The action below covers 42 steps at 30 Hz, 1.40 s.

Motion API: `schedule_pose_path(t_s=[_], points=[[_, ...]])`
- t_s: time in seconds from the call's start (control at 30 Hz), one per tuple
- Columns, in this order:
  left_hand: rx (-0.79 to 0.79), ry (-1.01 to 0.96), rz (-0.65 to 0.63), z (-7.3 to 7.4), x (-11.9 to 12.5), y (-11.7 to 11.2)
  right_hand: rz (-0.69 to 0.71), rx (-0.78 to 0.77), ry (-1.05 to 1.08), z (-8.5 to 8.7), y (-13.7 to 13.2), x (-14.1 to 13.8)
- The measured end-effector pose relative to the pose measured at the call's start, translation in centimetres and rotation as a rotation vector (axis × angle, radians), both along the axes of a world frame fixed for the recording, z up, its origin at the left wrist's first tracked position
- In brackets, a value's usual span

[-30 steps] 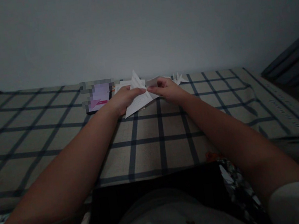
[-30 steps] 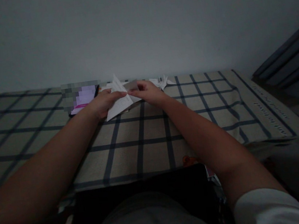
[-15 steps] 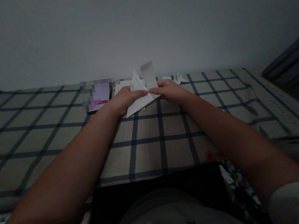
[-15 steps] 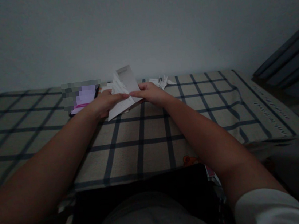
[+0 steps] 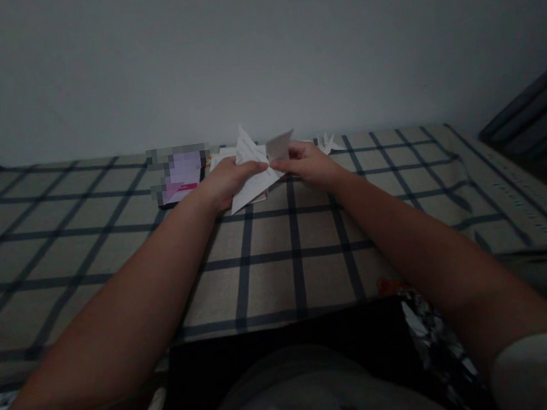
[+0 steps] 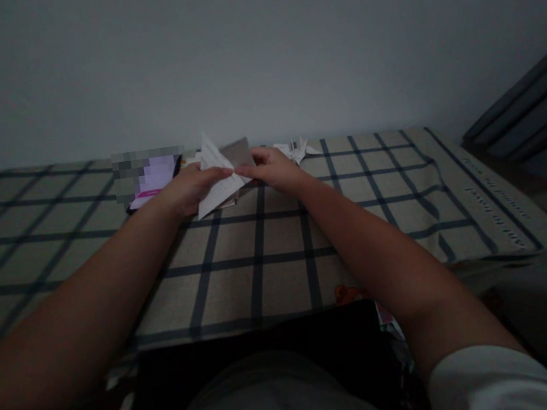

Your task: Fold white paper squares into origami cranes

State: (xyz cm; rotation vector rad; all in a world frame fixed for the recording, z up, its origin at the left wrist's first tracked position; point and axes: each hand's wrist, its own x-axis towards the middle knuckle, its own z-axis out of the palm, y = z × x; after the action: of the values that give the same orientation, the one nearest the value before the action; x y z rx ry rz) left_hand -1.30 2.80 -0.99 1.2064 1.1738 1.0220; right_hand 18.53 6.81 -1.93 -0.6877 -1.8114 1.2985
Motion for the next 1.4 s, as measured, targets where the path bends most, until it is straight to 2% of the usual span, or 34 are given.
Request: schedule_pose_path(t_s=[0.1,0.33,0.53,0.7,1.03,1.1,1.23,1.4], points=[[-0.003,-0.004,0.009,0.0,0.0,0.0,-0.068,-0.054,0.011,0.2,-0.3,0.0],[-0.038,-0.022,0.001,0.4,0.2,-0.4,0.007,-0.199,0.001,-0.3,0.4,0.6],[-0.015,-0.045,-0.040,0.4,0.2,-0.5,0.005,-0.215,0.009,-0.2,0.2,0.5],[0.007,-0.047,-0.008,0.4,0.4,-0.6,0.041,-0.204,-0.014,0.2,-0.1,0.5],[0.034,-0.098,0.004,0.0,0.0,0.0,-0.050,-0.033,0.042,0.8,-1.0,-0.4],[0.041,-0.111,0.003,-0.2,-0.2,0.2,-0.053,-0.052,0.037,0.6,-0.8,-0.2],[0.024,-0.095,0.033,-0.3,-0.1,0.3,0.024,-0.188,-0.003,0.0,0.0,0.4],[-0.004,-0.075,0.049,-0.1,0.0,0.1,0.024,-0.221,0.013,-0.2,0.4,0.5]])
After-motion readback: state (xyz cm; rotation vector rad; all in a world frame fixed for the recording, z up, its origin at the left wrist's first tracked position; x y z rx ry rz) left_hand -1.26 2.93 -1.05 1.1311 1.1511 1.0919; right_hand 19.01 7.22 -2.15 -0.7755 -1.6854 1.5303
